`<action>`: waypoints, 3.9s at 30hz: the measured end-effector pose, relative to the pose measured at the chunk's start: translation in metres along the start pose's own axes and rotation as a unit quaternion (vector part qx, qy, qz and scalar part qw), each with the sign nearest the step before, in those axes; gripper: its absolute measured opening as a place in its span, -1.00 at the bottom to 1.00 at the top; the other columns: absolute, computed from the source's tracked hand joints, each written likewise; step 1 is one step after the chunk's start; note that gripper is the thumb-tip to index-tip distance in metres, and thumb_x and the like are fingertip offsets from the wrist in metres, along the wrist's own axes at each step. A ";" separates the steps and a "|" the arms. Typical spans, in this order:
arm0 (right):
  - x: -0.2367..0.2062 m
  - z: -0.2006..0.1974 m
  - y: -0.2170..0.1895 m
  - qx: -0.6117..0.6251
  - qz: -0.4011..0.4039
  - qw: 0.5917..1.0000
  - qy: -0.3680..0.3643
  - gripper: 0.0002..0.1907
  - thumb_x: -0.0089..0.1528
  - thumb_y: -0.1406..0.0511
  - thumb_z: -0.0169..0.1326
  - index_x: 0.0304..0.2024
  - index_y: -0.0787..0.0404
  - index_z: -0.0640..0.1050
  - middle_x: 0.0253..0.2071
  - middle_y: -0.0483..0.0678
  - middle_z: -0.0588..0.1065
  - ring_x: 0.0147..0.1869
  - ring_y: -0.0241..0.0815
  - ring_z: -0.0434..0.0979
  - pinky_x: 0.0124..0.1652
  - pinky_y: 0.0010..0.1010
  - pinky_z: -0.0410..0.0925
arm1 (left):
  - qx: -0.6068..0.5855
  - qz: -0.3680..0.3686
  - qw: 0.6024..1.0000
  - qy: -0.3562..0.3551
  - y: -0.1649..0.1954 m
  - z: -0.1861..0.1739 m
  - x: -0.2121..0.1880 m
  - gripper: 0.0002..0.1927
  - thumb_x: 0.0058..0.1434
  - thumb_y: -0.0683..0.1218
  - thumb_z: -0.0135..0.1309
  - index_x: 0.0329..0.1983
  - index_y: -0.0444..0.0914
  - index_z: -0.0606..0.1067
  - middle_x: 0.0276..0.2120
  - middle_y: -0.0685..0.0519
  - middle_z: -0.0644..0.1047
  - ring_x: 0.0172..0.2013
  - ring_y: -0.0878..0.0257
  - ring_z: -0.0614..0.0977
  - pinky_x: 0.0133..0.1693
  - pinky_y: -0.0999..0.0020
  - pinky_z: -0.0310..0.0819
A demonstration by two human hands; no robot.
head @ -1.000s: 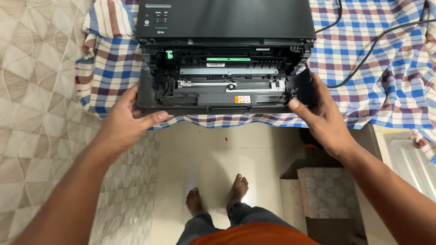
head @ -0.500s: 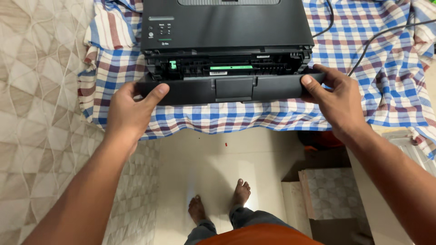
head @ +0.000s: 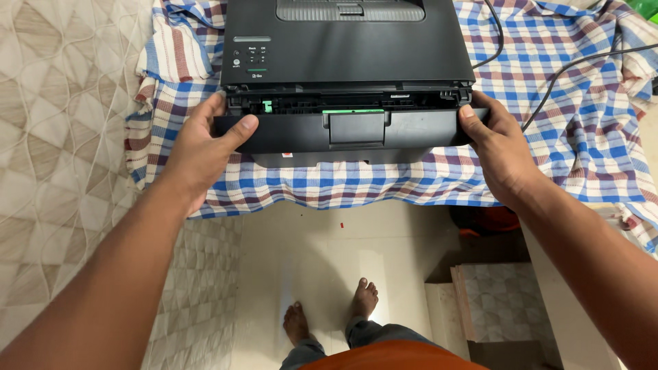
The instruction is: The person opens the front of a laser printer, lifts out the toner cartridge and drum assembly, reseats it, and closes the front cover. They then turn the printer around, open the rear door, detach the gray rear cover panel, and hold and turn the panel in their hands.
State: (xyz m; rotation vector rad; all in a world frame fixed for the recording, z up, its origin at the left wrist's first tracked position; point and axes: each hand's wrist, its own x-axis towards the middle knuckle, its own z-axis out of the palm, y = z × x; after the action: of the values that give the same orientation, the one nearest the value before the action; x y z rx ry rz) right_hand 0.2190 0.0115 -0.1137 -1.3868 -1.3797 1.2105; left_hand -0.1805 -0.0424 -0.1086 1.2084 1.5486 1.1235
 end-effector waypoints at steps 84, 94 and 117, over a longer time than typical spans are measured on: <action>-0.050 0.005 0.025 0.138 0.093 0.986 0.024 -0.45 0.37 0.38 -0.17 0.43 0.19 0.22 0.08 -0.01 0.44 0.11 -0.20 0.51 0.21 -0.23 0.44 | -0.147 -0.068 0.985 0.058 -0.025 0.024 -0.052 -0.35 0.16 -0.26 0.01 0.38 -0.23 0.29 0.06 0.09 0.54 -0.08 0.38 0.58 -0.10 0.42 0.49; -0.039 0.001 0.025 0.092 0.117 0.988 0.051 -0.45 0.34 0.36 -0.07 0.40 0.17 0.24 0.14 0.04 0.46 0.15 -0.19 0.55 0.17 -0.27 0.44 | 0.006 0.004 0.991 0.131 -0.042 0.021 -0.031 -0.17 0.14 -0.23 0.08 0.49 -0.26 0.07 0.36 -0.10 0.31 0.27 0.13 0.42 0.24 0.21 0.34; 0.034 0.012 0.026 -0.141 0.230 0.962 0.046 -0.45 0.19 0.09 0.29 0.06 0.33 0.53 -0.11 0.12 0.58 -0.07 -0.05 0.61 -0.09 -0.24 0.44 | 0.397 0.122 0.910 0.006 0.016 0.029 0.100 0.09 0.34 0.35 0.01 0.56 -0.40 -0.22 0.57 -0.25 -0.18 0.55 -0.12 -0.24 0.45 -0.11 -0.32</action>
State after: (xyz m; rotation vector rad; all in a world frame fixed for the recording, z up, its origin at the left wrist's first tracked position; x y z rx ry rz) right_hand 0.2112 0.0430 -0.1446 -2.0226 -1.2362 1.2482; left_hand -0.1664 0.0622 -0.1091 1.9717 1.9846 0.6290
